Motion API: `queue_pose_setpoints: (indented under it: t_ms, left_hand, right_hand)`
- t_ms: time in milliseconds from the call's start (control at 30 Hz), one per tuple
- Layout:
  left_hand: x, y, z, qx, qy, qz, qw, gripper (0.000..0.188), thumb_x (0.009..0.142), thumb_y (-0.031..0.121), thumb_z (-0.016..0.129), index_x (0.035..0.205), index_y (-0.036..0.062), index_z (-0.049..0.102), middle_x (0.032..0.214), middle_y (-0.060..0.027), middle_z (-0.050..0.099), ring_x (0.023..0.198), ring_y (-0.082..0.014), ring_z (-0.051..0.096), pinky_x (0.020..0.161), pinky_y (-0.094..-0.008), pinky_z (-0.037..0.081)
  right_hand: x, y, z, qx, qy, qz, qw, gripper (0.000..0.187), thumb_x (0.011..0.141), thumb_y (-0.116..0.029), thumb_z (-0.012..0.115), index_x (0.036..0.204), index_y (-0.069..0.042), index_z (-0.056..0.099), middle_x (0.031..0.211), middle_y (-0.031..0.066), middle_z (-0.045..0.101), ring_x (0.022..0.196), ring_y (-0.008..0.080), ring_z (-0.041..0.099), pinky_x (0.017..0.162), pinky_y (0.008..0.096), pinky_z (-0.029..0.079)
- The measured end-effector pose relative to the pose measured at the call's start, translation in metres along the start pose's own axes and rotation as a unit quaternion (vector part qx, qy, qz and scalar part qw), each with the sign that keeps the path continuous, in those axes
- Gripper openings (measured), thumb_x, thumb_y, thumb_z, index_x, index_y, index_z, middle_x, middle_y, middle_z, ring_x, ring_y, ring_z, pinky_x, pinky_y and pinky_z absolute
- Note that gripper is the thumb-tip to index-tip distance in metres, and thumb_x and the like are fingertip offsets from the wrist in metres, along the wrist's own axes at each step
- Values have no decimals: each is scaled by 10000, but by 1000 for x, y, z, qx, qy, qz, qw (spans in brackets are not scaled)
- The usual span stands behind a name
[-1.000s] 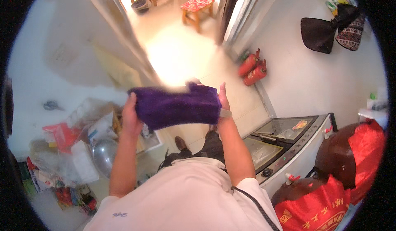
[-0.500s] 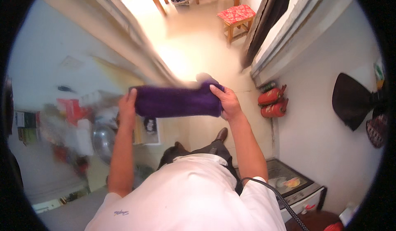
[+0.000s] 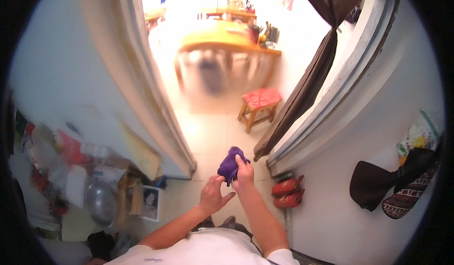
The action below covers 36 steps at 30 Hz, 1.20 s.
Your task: The person wipes a glass display case and a wooden table with a purple cloth. They then rinse the cloth at the sink, wring it out, and fold it on the table. Finally, they pick up a kettle and rinse it under the tap.
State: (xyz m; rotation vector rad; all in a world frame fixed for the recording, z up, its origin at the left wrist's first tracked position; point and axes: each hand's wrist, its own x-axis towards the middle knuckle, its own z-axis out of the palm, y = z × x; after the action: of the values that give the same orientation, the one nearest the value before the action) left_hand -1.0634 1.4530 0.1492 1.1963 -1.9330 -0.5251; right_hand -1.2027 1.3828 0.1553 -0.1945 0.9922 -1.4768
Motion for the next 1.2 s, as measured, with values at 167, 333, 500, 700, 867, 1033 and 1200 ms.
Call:
queue_pose_setpoints:
  t_ms: [167, 333, 500, 700, 867, 1033, 1200]
  left_hand:
    - [27, -10, 0, -37, 47, 48, 997, 333, 805, 142, 764, 1095, 67, 620, 984, -115, 661, 842, -315, 666, 699, -415, 543]
    - [44, -6, -36, -150, -62, 47, 986, 164, 866, 63, 702, 1026, 81, 737, 922, -98, 695, 714, -252, 685, 666, -361, 553]
    - [70, -11, -60, -122, -62, -52, 989, 119, 935, 80, 644, 1039, 38, 686, 879, -114, 692, 659, -176, 682, 590, -319, 544]
    - [93, -23, -84, -294, 10, -253, 922, 105, 988, 65, 563, 1046, 21, 639, 833, -49, 678, 636, -117, 667, 580, -252, 549]
    - [97, -17, -110, -232, 94, -221, 943, 102, 985, 52, 562, 1038, 39, 649, 817, -19, 646, 639, -99, 628, 567, -243, 526]
    - [113, -8, -117, -175, 93, -207, 958, 57, 966, 60, 618, 966, 27, 663, 743, 5, 629, 593, -64, 560, 518, -227, 448]
    - [126, 19, -136, -167, 145, -215, 951, 61, 962, 78, 660, 976, 22, 678, 733, 20, 621, 572, -43, 534, 477, -218, 395]
  right_hand:
    - [-10, -19, 11, 24, 28, -83, 996, 275, 1011, -164, 591, 1218, 17, 591, 1110, 109, 678, 971, 247, 689, 893, 393, 573]
    - [-5, -26, 6, -15, 22, -102, 994, 261, 1020, -182, 579, 1193, 3, 638, 1098, 94, 706, 980, 213, 697, 905, 363, 567]
    - [13, -24, -12, -151, -55, -101, 982, 298, 995, -257, 627, 1067, 23, 698, 926, 59, 709, 791, 160, 679, 748, 294, 550]
    - [2, -50, -7, -305, -244, 52, 919, 396, 917, -371, 738, 1027, 10, 729, 846, 28, 687, 717, 96, 609, 667, 249, 496]
    - [-10, -96, -17, -516, -398, 39, 757, 349, 743, -225, 785, 1009, -16, 701, 831, 25, 619, 798, 132, 595, 737, 274, 492]
    - [32, -109, -62, -544, -418, 34, 727, 385, 718, -140, 772, 1081, -36, 696, 830, 65, 664, 750, 157, 627, 673, 319, 528]
    - [43, -172, -54, -529, -396, 6, 750, 252, 770, -154, 712, 958, 14, 714, 794, 40, 615, 730, 117, 602, 634, 278, 484]
